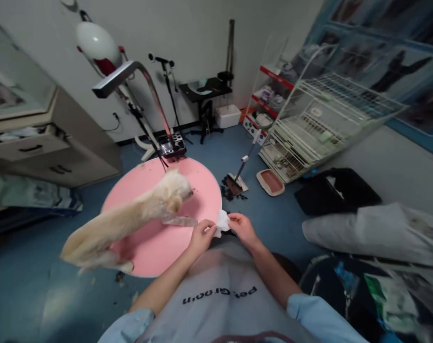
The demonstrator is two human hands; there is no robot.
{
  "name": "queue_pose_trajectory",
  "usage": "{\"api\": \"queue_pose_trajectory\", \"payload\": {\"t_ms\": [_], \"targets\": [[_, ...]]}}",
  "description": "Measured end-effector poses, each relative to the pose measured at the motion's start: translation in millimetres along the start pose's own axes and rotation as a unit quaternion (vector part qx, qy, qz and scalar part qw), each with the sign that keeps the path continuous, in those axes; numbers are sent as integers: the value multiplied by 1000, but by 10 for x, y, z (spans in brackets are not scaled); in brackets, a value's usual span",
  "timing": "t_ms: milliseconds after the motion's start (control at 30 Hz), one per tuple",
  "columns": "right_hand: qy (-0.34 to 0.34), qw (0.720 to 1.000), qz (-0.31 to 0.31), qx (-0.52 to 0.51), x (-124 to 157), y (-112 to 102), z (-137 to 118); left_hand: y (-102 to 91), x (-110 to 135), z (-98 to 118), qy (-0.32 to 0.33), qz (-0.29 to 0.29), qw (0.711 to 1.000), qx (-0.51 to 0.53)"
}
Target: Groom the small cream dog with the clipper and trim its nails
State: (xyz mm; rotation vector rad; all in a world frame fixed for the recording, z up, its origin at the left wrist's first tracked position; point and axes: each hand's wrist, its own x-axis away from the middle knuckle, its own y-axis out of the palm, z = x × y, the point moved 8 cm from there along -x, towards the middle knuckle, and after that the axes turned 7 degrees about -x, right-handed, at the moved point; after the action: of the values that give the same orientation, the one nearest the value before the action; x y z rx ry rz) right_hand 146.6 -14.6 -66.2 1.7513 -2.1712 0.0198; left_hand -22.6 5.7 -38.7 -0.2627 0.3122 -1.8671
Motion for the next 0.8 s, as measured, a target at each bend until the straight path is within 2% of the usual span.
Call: {"api": "queue_pose_trajectory", "payload": {"t_ms": [100,167,200,267,333,400,500,567,667,733,800], "targets": [[-19,999,-28,18,-374,15,-63,-79,-195,-180,-99,45,992,62],[-83,988,-93,97,-578,117,-237,-39,-369,-253,-155,49,981,109],[-132,969,-139,159,-653,203,-353,-12,-466,-270,-175,47,974,135],[-238,901,-233,276,-763,395,-567,31,-660,-272,-202,41,961,184],[-310,840,-304,325,-898,525,-709,22,-827,-252,-218,39,954,201],[-320,824,-351,309,-1121,584,-765,-79,-957,-223,-224,61,959,161],[-227,852,-402,246,-1527,652,-631,-286,-1118,-149,-211,108,967,91],[-135,865,-448,183,-1696,752,-428,-344,-1215,-151,-217,118,963,111],[51,862,-500,61,-1775,937,-33,-337,-1303,-282,-261,143,939,174],[156,870,-467,9,-1840,991,202,-329,-1313,-398,-279,181,927,174],[187,888,-420,15,-1948,994,324,-318,-1294,-513,-287,218,919,161]]}}
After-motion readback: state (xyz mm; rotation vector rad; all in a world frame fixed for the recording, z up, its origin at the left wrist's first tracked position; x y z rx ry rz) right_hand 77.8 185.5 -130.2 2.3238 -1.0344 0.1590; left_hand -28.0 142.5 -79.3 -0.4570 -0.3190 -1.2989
